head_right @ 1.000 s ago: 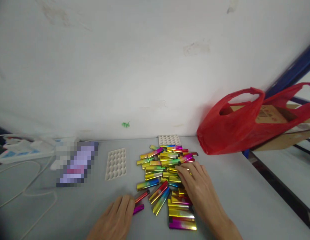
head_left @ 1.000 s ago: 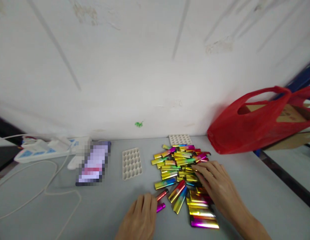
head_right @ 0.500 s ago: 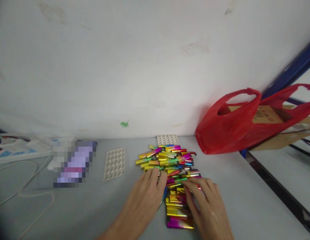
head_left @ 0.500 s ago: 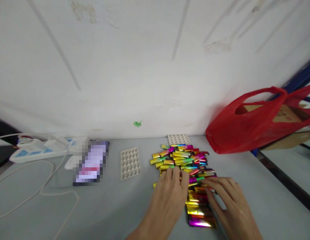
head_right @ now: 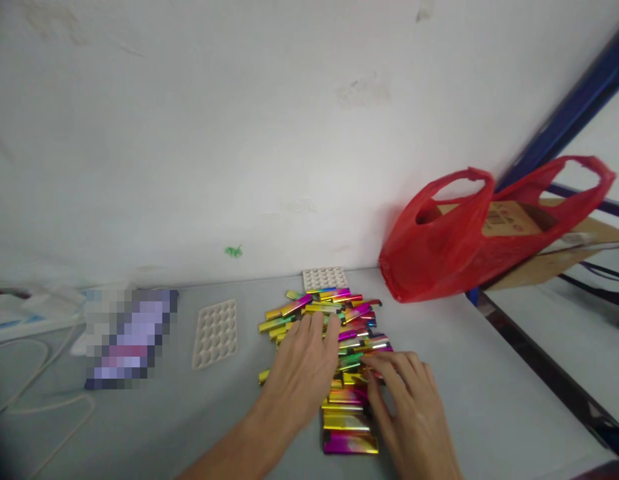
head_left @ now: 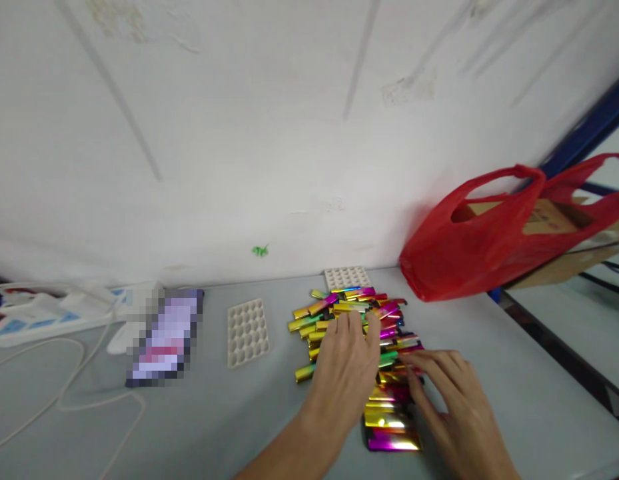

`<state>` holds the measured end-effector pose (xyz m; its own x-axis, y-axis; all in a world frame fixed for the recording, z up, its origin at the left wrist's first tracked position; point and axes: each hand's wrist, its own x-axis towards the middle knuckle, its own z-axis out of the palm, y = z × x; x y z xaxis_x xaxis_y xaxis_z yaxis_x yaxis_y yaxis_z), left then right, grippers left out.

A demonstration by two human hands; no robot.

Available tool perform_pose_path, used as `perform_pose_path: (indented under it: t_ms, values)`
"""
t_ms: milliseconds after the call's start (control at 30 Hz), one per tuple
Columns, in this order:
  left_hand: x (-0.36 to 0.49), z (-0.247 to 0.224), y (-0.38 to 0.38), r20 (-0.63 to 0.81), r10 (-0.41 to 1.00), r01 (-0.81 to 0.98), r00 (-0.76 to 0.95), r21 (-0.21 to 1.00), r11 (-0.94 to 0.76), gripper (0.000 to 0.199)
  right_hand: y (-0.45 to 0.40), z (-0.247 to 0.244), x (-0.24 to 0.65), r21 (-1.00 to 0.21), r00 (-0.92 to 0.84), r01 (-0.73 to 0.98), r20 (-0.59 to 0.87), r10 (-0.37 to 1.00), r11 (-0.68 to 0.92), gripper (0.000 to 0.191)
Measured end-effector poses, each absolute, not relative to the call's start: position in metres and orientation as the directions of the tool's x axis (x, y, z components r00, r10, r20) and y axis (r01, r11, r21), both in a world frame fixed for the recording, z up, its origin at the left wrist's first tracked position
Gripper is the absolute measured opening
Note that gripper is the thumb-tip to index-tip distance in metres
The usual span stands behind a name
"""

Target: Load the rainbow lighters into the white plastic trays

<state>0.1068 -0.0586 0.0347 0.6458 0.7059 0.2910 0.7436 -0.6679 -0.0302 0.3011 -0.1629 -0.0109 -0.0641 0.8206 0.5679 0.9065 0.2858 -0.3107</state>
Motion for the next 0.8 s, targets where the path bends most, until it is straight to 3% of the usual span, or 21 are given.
perform_pose_path:
  t_ms: [133,533,633,800]
  values:
    - [0.100,0.039,-0.067,0.303,0.683,0.713,0.664,0.017,-0.701,0.017,-0.158,-0.007,0.296,-0.364,-0.006,0.892,0.581,0.814,0.267,0.025]
    - [0.115,0.010,-0.062,0.412,0.456,0.516,0.789,-0.040,-0.856,0.007,-0.145,-0.016,0.304,-0.427,0.052,0.880,0.522,0.852,0.208,0.024]
    - [0.109,0.011,-0.065,0.420,0.507,0.559,0.753,-0.003,-0.829,0.006,-0.145,-0.014,0.305,-0.418,0.051,0.884,0.533,0.844,0.211,0.023]
    - [0.051,0.009,-0.077,0.389,0.689,0.715,0.611,0.103,-0.692,0.023,-0.153,0.000,0.294,-0.365,-0.003,0.893,0.581,0.814,0.264,0.023]
